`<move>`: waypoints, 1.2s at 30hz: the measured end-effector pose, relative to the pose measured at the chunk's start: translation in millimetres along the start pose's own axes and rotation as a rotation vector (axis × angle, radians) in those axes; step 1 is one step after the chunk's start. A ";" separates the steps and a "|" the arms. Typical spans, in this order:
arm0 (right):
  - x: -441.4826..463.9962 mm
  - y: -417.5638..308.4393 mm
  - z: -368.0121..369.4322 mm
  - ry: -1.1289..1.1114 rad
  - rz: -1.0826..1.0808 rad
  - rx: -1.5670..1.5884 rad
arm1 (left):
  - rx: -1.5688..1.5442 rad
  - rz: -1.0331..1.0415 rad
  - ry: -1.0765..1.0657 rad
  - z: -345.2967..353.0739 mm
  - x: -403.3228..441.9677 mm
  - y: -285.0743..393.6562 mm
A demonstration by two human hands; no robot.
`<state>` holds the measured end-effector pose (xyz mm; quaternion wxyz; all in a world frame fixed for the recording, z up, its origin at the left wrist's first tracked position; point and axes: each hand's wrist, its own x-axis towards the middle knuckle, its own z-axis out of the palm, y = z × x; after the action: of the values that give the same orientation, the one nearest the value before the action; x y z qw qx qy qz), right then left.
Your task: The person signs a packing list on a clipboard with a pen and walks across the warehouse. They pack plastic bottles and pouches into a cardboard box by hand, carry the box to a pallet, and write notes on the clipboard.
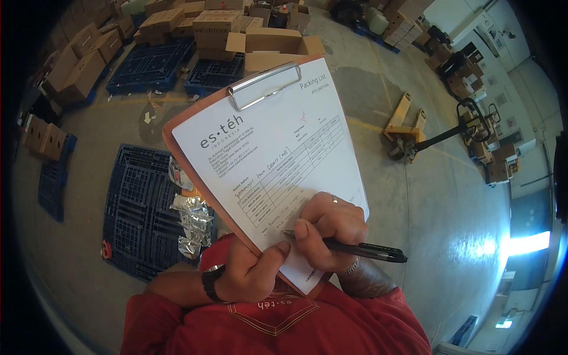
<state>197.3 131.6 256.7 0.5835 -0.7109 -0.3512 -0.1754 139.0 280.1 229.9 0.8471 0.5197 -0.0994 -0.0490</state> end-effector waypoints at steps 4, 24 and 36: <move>0.2 1.2 1.8 0.010 0.001 0.006 | 0.002 0.011 0.019 1.5 0.8 -0.9; 2.1 2.1 3.3 0.041 -0.001 -0.039 | 0.003 0.056 0.032 2.4 1.9 5.3; 0.8 -1.7 5.6 0.072 -0.003 -0.042 | 0.015 0.057 0.011 1.5 -0.8 5.7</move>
<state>195.9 137.3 256.9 0.5804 -0.7157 -0.3274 -0.2089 137.8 281.6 235.5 0.8448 0.5232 -0.1098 -0.0212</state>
